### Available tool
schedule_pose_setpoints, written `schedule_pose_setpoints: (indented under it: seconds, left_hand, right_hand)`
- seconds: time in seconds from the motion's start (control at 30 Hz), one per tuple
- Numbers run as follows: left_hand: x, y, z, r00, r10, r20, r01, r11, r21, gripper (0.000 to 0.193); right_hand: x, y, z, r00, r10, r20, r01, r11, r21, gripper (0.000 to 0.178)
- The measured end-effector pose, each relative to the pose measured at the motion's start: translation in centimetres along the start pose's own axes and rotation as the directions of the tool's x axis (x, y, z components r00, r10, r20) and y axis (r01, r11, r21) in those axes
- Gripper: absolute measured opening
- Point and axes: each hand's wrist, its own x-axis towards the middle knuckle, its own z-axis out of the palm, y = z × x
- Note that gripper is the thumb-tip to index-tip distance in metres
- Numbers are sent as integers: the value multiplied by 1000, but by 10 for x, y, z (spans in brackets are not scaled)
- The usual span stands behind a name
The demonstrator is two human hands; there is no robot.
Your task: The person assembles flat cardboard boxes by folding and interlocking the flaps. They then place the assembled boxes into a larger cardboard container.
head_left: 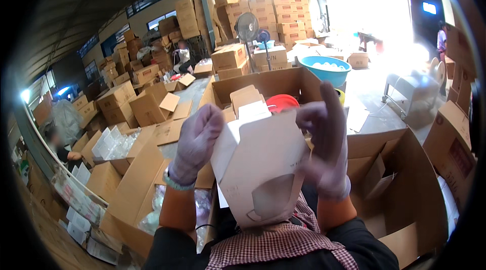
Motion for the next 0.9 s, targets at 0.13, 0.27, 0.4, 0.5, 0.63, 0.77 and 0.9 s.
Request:
schedule_pose_setpoints:
  seconds: [0.13,0.27,0.4,0.5,0.63,0.77,0.9]
  left_hand:
    - [24,1,21,972,-208,107,191,970,150,40]
    - [24,-26,38,993,88,-79,-96,990,-99,42]
    - [15,-48,44,949,285,-132,-303,941,-149,33]
    - [9,-61,41,924,381,27,-382,922,58,58]
    - [0,-69,39,931,364,1,-363,929,73,58]
    - [-19,-88,70,845,404,-352,-378,915,142,71]
    - [-19,-92,68,826,332,-456,-391,920,-38,75]
  right_hand:
    - [2,-9,-12,936,79,342,104,867,-487,98]
    - [7,9,-10,937,20,347,210,763,-611,96]
    - [8,6,-14,882,180,436,219,662,-716,94]
    - [6,22,-14,902,185,391,211,602,-770,101]
    - [0,40,-3,939,181,292,119,625,-771,96]
    - [1,51,-4,893,133,430,351,394,-850,81]
    - [2,45,-4,874,194,445,262,583,-769,72]
